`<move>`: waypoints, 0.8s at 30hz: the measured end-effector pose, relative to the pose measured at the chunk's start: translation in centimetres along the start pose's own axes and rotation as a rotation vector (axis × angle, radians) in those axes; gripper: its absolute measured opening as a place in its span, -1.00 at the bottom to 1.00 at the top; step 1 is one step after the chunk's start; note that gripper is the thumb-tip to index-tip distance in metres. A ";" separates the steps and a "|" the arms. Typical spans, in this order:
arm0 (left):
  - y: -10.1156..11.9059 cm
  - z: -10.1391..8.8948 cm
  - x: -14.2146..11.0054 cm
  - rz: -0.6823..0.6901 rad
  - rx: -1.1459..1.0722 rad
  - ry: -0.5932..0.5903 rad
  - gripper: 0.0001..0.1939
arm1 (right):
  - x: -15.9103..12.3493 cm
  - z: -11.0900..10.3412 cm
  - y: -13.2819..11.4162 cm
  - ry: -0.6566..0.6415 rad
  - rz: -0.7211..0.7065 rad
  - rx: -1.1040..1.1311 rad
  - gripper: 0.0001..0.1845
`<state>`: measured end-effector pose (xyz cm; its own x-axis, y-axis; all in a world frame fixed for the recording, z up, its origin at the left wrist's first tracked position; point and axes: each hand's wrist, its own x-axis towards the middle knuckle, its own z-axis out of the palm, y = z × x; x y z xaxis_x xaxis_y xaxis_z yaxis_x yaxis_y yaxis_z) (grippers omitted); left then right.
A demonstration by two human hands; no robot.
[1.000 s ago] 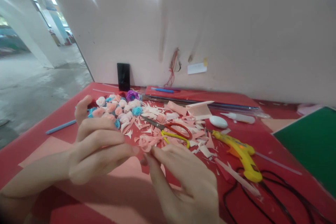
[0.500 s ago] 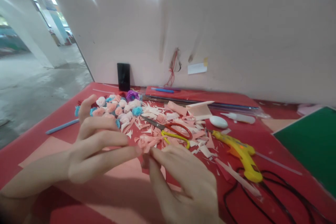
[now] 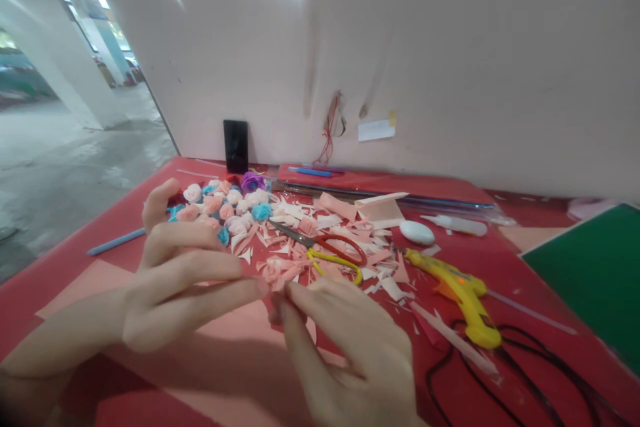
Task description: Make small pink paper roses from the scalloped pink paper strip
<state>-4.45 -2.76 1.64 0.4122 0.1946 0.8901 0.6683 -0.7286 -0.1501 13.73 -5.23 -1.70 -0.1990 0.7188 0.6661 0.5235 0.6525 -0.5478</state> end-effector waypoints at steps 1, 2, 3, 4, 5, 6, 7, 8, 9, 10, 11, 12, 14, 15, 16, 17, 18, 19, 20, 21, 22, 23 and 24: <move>0.0 0.1 0.0 0.026 0.016 0.016 -0.71 | 0.0 -0.1 0.0 0.006 -0.007 -0.002 -0.73; 0.1 0.2 -0.1 0.063 0.029 0.030 -0.72 | 0.1 -0.1 0.0 0.004 -0.013 -0.008 -0.74; 0.1 0.4 -0.2 0.098 0.037 0.045 -0.72 | 0.2 -0.1 0.0 -0.001 -0.022 -0.016 -0.75; 0.0 0.6 -0.3 0.091 0.043 0.059 -0.70 | 0.2 -0.1 0.1 -0.014 -0.033 -0.025 -0.77; 0.0 0.8 -0.5 0.084 0.041 0.077 -0.70 | 0.3 -0.1 0.1 -0.028 -0.042 -0.037 -0.79; 0.0 1.0 -0.7 0.081 0.031 0.106 -0.70 | 0.3 -0.1 0.1 -0.037 -0.051 -0.048 -0.81; 0.0 1.2 -0.8 0.081 0.021 0.119 -0.71 | 0.4 0.0 0.1 -0.037 -0.044 -0.056 -0.83; 0.0 1.4 -0.9 0.079 0.015 0.106 -0.73 | 0.4 0.0 0.1 -0.024 -0.032 -0.055 -0.85; 0.0 1.5 -1.0 0.074 0.013 0.079 -0.77 | 0.4 0.1 0.0 -0.006 -0.021 -0.042 -0.88; 0.0 1.6 -1.1 0.068 0.017 0.041 -0.81 | 0.4 0.1 0.0 0.008 -0.001 -0.029 -0.89; 0.1 1.6 -1.1 0.062 0.022 0.015 -0.84 | 0.4 0.2 -0.1 0.010 0.017 -0.013 -0.89; 0.1 1.7 -1.1 0.057 0.025 0.014 -0.86 | 0.4 0.2 -0.2 0.006 0.029 0.001 -0.86; 0.2 1.9 -1.2 0.049 0.025 0.074 -0.87 | 0.4 0.4 -0.4 0.001 0.040 0.002 -0.83; 0.3 2.0 -1.2 0.049 0.021 0.112 -0.87 | 0.4 0.5 -0.4 0.004 0.040 -0.007 -0.82; 0.4 2.0 -1.3 0.046 0.023 0.134 -0.88 | 0.4 0.5 -0.4 0.005 0.030 -0.014 -0.82; 0.5 2.1 -1.3 0.045 0.027 0.147 -0.88 | 0.4 0.6 -0.5 0.009 0.017 -0.018 -0.81; 0.5 2.1 -1.3 0.043 0.035 0.148 -0.88 | 0.4 0.8 -0.4 0.014 0.015 -0.023 -0.80; 0.6 2.1 -1.2 0.038 0.044 0.143 -0.88 | 0.4 0.9 -0.4 0.016 0.014 -0.021 -0.78; 0.7 2.0 -1.2 0.031 0.055 0.134 -0.87 | 0.4 1.0 -0.4 0.017 0.018 -0.015 -0.77; 0.7 2.0 -1.2 0.024 0.064 0.129 -0.87 | 0.3 1.1 -0.3 0.019 0.023 -0.007 -0.78; 0.7 1.9 -1.1 0.023 0.069 0.129 -0.87 | 0.2 1.2 -0.3 0.023 0.025 0.001 -0.79; 0.7 1.9 -1.1 0.028 0.071 0.130 -0.87 | 0.1 1.3 -0.2 0.026 0.025 0.008 -0.80; 0.7 2.0 -1.1 0.035 0.071 0.128 -0.88 | 0.0 1.4 -0.1 0.044 0.029 0.010 -0.82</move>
<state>-3.22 -2.19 -0.33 0.3565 0.0810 0.9308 0.6988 -0.6844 -0.2081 12.55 -4.98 -2.36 -0.1469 0.7265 0.6713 0.5202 0.6340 -0.5722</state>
